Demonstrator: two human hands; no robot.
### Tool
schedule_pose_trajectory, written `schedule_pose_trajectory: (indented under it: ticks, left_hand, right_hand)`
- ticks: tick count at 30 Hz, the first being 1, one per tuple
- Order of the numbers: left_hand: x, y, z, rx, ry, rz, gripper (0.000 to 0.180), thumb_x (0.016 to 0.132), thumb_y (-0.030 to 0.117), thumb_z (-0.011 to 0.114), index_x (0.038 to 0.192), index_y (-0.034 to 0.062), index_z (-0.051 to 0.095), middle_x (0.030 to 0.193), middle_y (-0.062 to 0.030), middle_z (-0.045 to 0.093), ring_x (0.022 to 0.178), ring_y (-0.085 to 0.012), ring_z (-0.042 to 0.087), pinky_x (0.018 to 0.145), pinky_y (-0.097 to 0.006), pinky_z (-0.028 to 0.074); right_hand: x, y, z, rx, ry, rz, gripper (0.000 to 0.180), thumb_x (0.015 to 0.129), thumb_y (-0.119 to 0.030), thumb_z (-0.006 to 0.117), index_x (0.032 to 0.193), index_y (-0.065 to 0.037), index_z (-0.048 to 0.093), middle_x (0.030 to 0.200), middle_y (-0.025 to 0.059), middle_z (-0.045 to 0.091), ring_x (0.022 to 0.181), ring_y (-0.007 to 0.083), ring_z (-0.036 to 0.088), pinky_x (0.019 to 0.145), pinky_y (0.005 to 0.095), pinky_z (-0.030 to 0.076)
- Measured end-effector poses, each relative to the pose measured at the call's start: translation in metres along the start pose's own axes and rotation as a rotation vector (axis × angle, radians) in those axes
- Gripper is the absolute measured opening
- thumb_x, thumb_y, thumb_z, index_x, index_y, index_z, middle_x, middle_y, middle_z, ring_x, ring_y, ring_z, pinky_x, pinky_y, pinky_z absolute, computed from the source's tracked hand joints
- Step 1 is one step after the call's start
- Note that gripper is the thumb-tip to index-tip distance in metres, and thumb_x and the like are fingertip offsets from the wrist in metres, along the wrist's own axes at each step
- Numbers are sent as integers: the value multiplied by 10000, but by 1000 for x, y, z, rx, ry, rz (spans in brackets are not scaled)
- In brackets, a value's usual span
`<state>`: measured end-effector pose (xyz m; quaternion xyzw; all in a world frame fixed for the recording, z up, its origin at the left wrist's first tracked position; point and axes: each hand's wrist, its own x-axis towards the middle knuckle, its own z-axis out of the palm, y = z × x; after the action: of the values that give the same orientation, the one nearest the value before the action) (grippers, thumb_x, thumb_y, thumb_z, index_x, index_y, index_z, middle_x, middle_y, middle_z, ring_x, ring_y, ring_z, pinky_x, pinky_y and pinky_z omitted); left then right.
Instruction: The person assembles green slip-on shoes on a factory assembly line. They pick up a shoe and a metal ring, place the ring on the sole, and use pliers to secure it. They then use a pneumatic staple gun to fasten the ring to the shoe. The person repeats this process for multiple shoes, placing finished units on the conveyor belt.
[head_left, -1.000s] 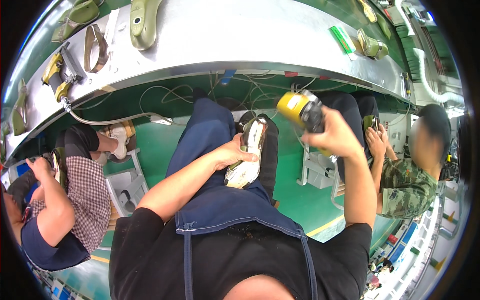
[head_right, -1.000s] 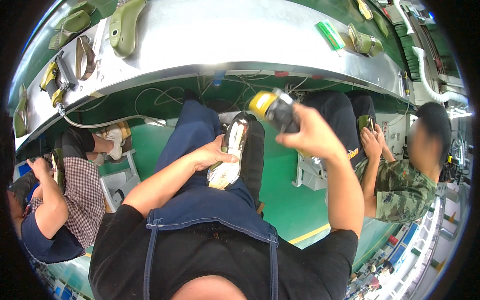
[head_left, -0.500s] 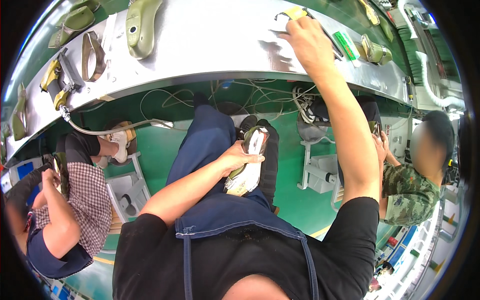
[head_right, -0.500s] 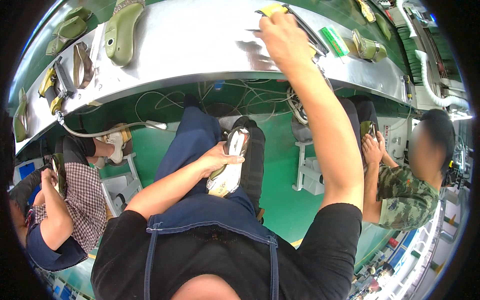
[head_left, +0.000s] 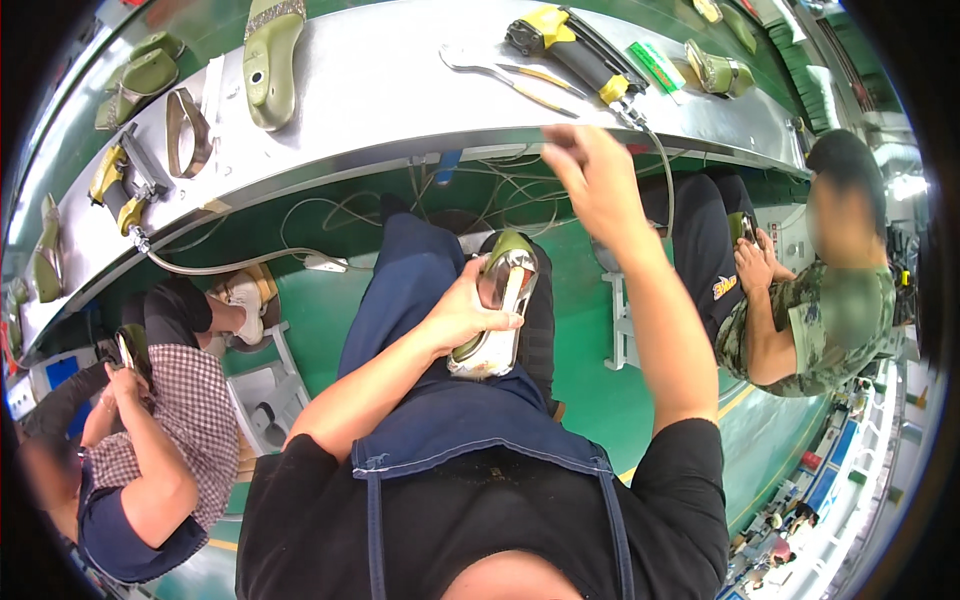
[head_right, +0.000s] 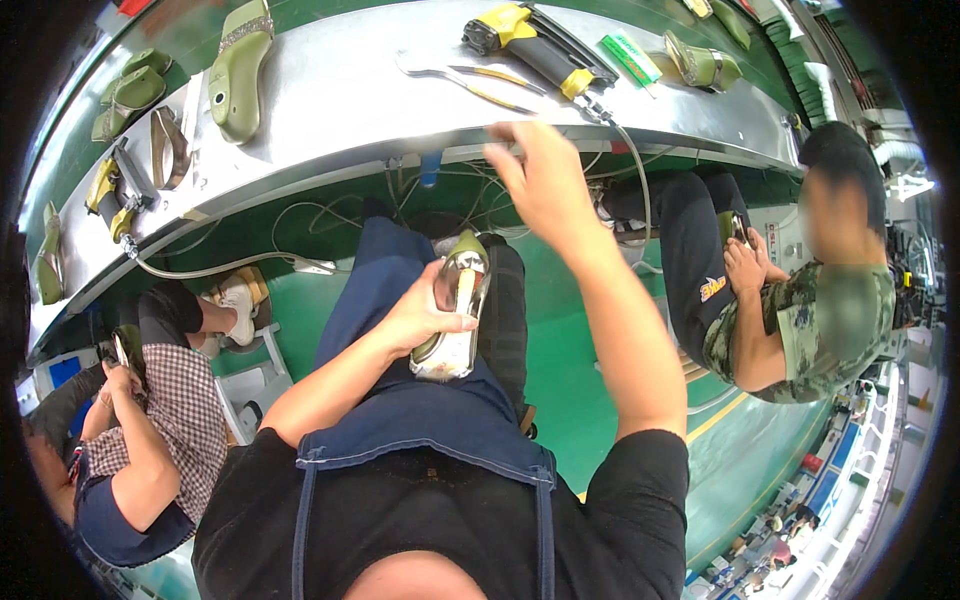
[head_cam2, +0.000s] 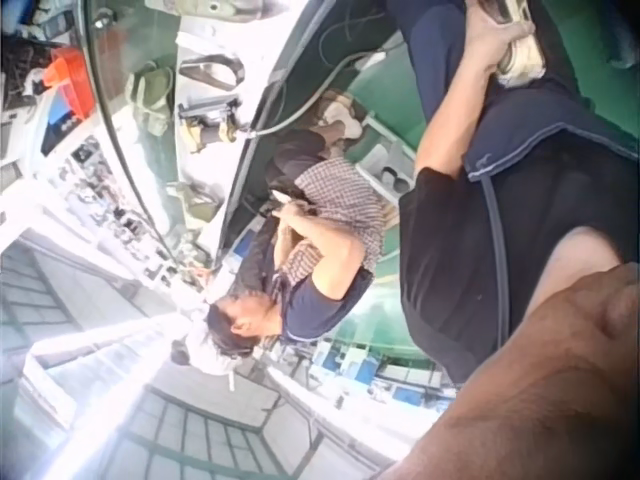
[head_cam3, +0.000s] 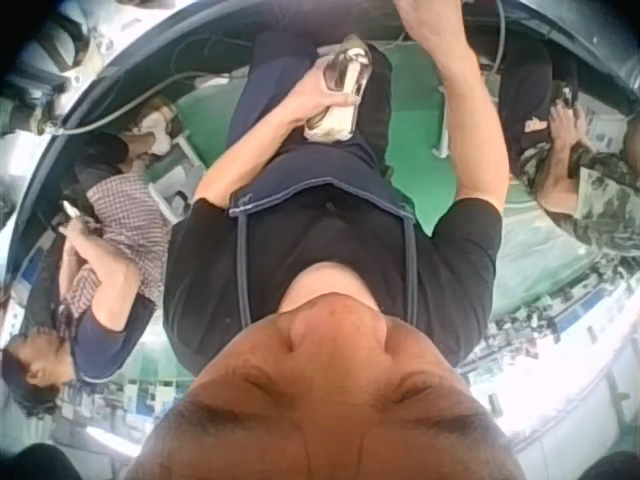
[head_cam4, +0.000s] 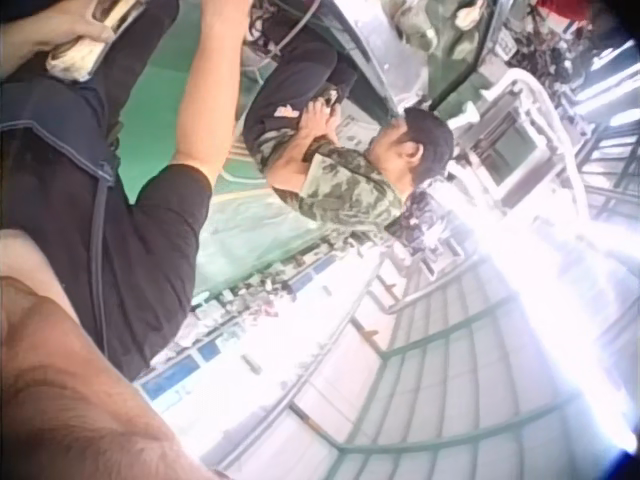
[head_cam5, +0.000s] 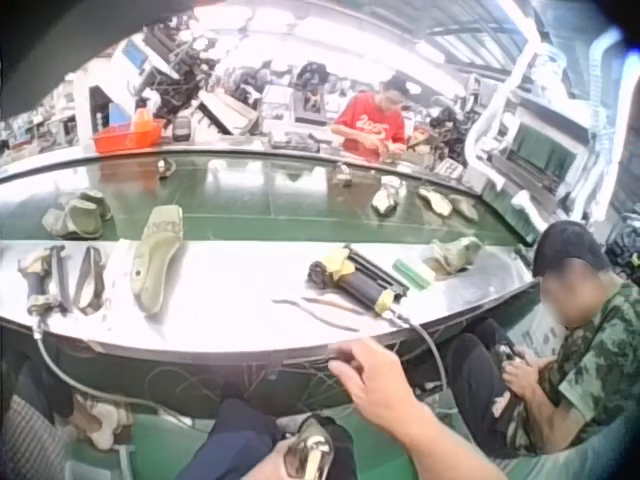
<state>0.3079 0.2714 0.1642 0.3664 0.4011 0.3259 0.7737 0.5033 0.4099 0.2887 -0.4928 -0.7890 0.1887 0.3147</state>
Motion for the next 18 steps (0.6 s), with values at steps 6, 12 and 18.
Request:
schedule_pose_trajectory:
  ticks: [6,12,18]
  left_hand:
    - [-17,41,2,415,55,488,1275,591,163,994,1602,72,223,1476,-160,478,1416,-284,469,1181,-423,407]
    - [-29,52,8,772,95,838,1314,581,176,1047,1593,107,211,1397,-165,507,1227,-297,603,1053,-431,507]
    - [-41,28,18,737,-48,777,1321,585,188,1044,1592,108,193,1421,-177,479,1268,-314,574,1067,-442,492]
  right_hand:
    - [-126,-31,3,833,-138,264,509,977,-201,765,1406,22,606,1407,114,585,1094,185,687,905,317,584]
    - [-166,-73,9,1002,-182,267,1099,819,-637,827,1601,-3,386,1646,181,390,1536,330,363,1230,467,330]
    - [-174,-71,25,858,-110,48,1320,782,-777,759,1671,7,178,1711,231,248,1608,350,203,1283,474,202]
